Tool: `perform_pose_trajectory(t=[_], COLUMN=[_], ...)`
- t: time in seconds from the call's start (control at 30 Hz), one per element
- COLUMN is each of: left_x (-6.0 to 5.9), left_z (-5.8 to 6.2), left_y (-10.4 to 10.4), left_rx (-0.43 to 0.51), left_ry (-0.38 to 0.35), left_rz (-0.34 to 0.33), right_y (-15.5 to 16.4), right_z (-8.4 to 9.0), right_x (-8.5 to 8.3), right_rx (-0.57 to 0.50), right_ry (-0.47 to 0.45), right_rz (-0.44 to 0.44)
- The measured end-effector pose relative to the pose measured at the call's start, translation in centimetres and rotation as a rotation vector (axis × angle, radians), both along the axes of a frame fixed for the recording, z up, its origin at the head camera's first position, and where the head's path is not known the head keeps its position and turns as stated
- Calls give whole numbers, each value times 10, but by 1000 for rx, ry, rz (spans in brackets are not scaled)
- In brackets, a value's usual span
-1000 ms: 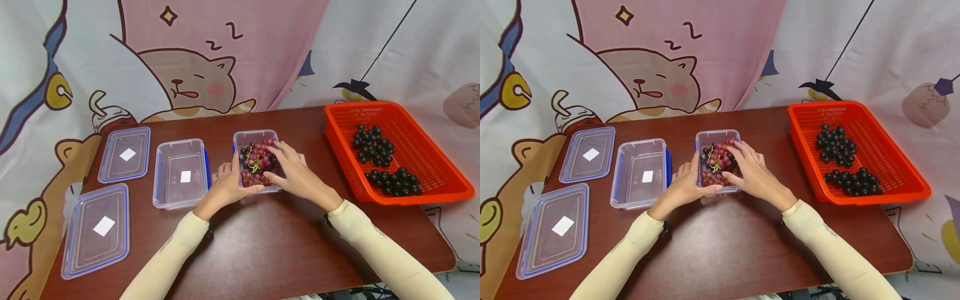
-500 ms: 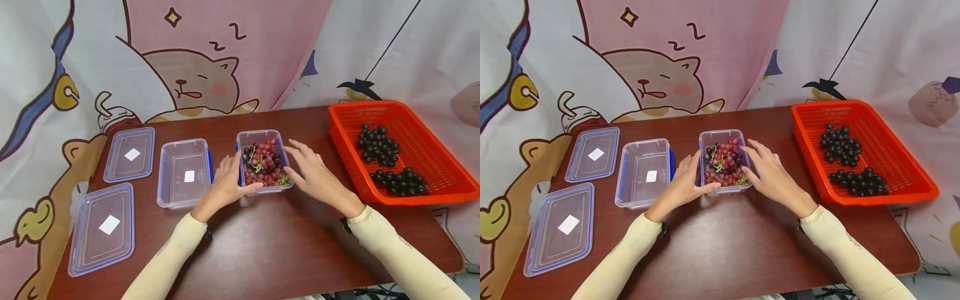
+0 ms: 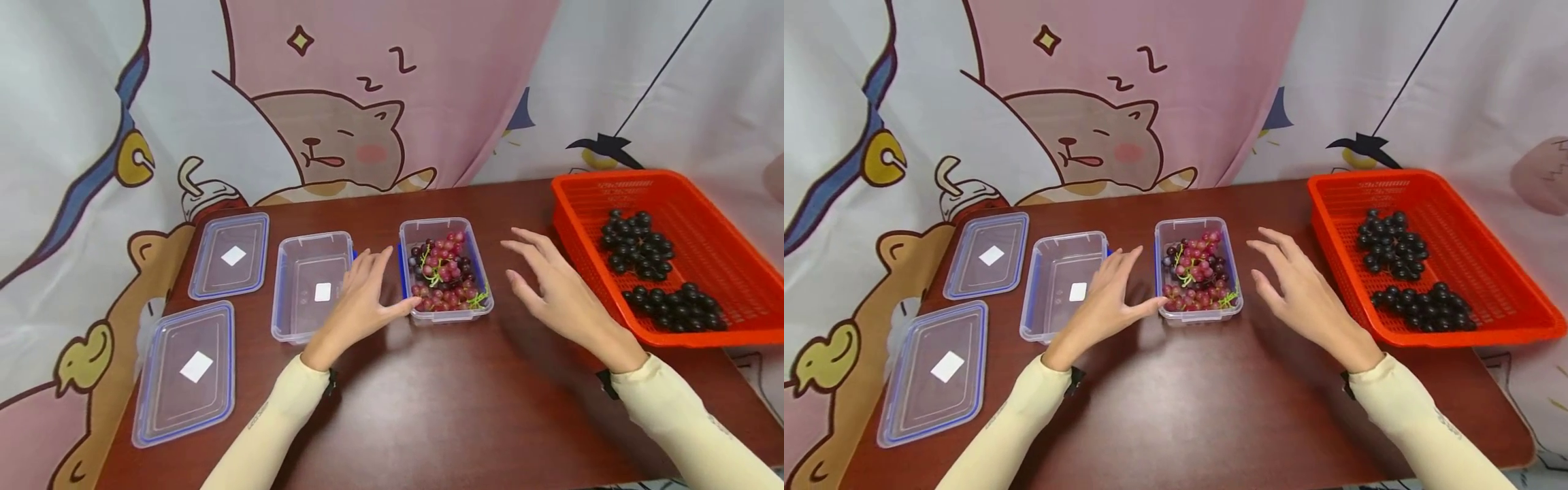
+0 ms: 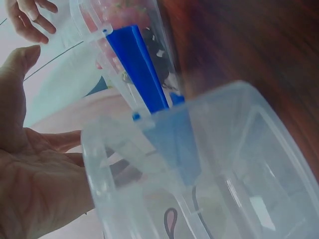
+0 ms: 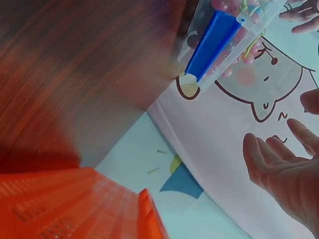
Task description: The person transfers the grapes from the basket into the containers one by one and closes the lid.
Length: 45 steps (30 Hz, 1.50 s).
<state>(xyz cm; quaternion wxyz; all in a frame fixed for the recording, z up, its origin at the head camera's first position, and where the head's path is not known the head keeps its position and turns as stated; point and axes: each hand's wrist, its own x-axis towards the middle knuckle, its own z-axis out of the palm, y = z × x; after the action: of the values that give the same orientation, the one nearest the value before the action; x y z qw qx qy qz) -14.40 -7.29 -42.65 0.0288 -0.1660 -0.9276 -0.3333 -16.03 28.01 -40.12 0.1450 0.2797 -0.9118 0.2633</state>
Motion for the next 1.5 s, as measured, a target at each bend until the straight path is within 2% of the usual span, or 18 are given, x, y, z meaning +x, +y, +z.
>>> perform_pose_trajectory(t=[0.2,0.43,0.7,0.87,1.17,1.5], left_x=[3,4,6,10,14,20], left_z=[1,2,2,2,2,-1], left_y=[-8,-13,-25,-35,-44,-56], left_rx=[9,13,-8,-27,-9,-40], left_ry=[25,15,6,-18,-54,-26], left_rz=[23,32,55,83,135,166], right_y=[11,25,43,54,66,76], right_z=[2,1,-1,-2,-4,-6], right_x=[5,11,17,14,8,-1], right_rx=[-28,-38,-56,-45,-47,-33], right_ry=[16,53,28,0,-17,-47], right_rz=[-20,-54,-129,-184,-222,-254])
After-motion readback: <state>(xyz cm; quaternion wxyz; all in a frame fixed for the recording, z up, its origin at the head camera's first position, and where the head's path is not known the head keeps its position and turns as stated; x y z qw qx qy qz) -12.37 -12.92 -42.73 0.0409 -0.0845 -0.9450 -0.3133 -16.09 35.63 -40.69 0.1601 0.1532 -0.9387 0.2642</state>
